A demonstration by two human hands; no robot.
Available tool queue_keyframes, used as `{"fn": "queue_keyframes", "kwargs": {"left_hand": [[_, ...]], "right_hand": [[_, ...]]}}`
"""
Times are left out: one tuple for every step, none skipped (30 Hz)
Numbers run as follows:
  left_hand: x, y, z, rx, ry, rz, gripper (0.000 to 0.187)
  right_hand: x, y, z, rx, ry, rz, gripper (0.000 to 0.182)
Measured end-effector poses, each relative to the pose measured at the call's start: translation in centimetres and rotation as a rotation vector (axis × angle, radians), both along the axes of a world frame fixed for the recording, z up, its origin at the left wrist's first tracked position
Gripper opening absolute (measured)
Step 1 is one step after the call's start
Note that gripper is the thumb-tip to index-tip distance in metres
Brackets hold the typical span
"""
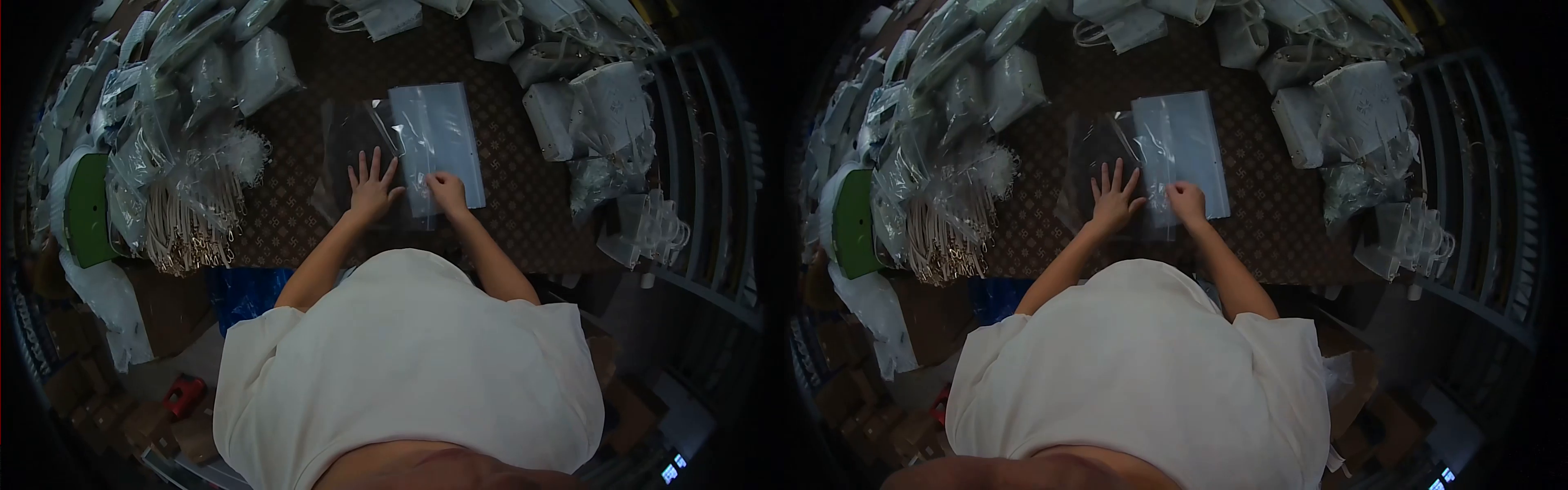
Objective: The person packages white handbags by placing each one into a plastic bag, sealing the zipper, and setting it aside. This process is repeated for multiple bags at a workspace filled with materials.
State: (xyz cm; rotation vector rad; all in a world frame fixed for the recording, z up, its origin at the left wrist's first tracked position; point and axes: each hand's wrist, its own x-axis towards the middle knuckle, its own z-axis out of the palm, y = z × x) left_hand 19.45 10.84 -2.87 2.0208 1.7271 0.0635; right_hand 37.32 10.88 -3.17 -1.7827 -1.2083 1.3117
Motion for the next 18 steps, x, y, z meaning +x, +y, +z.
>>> {"fn": "queue_keyframes", "kwargs": {"left_hand": [[-0.6,-0.5,-0.4,0.127,0.027,-0.093,0.056],[-1.1,-0.7,-0.9,0.253,0.055,-0.182,0.058],[-1.4,-0.6,-0.5,0.245,0.052,-0.186,0.058],[-1.9,-0.3,0.3,0.200,0.040,-0.267,0.057],[-2.4,0.0,0.7,0.159,0.031,-0.345,0.057],[-3.1,0.4,0.7,0.158,0.040,-0.335,0.057],[-3.8,0.8,0.7,0.165,-0.026,-0.371,0.056],[-4.7,1.0,0.8,0.172,-0.086,-0.399,0.054],[-5.1,1.0,1.0,0.177,-0.060,-0.364,0.054],[-5.0,0.8,1.4,0.199,-0.104,-0.308,0.051],[-5.1,0.9,2.0,0.233,-0.138,-0.242,0.048],[-4.8,0.9,3.7,0.114,-0.306,-0.188,0.046],[-4.2,0.6,5.3,0.002,-0.483,-0.134,0.044],[-3.5,0.3,5.5,-0.171,-0.599,-0.044,0.044],[-3.0,0.1,5.6,-0.341,-0.729,0.040,0.044],[-3.2,-0.1,5.3,-0.315,-0.721,0.076,0.044],[-3.4,-0.3,4.8,-0.371,-0.855,0.202,0.041],[-3.8,-0.6,4.3,-0.430,-0.992,0.321,0.039]], "right_hand": [[1.1,-0.3,-0.3,-0.070,-0.184,0.175,0.019],[2.0,-0.3,-0.6,-0.075,-0.188,0.168,0.019],[2.5,-0.2,-1.0,-0.107,-0.011,0.181,0.019],[2.6,-0.1,-1.1,-0.140,0.171,0.197,0.020],[2.6,0.2,-1.2,-0.144,0.177,0.203,0.020],[2.3,0.9,-0.5,-0.181,0.259,0.146,0.020],[2.0,1.8,0.2,-0.217,0.341,0.096,0.021],[1.9,2.4,1.1,-0.216,0.351,0.122,0.021],[1.9,2.9,1.9,-0.251,0.209,0.293,0.021],[1.6,3.5,2.2,-0.271,0.067,0.475,0.020],[1.2,3.6,1.9,-0.241,0.133,0.469,0.021],[0.3,3.5,1.6,-0.213,0.202,0.469,0.021],[-1.0,3.3,2.5,-0.208,0.263,0.437,0.021],[-2.0,3.1,3.5,-0.210,0.319,0.397,0.021],[-2.8,3.0,3.6,-0.202,0.333,0.450,0.021],[-3.4,2.8,3.4,-0.157,0.359,0.439,0.021],[-3.9,2.7,2.9,-0.115,0.385,0.417,0.022],[-4.5,3.2,2.9,-0.114,0.390,0.442,0.022]]}}
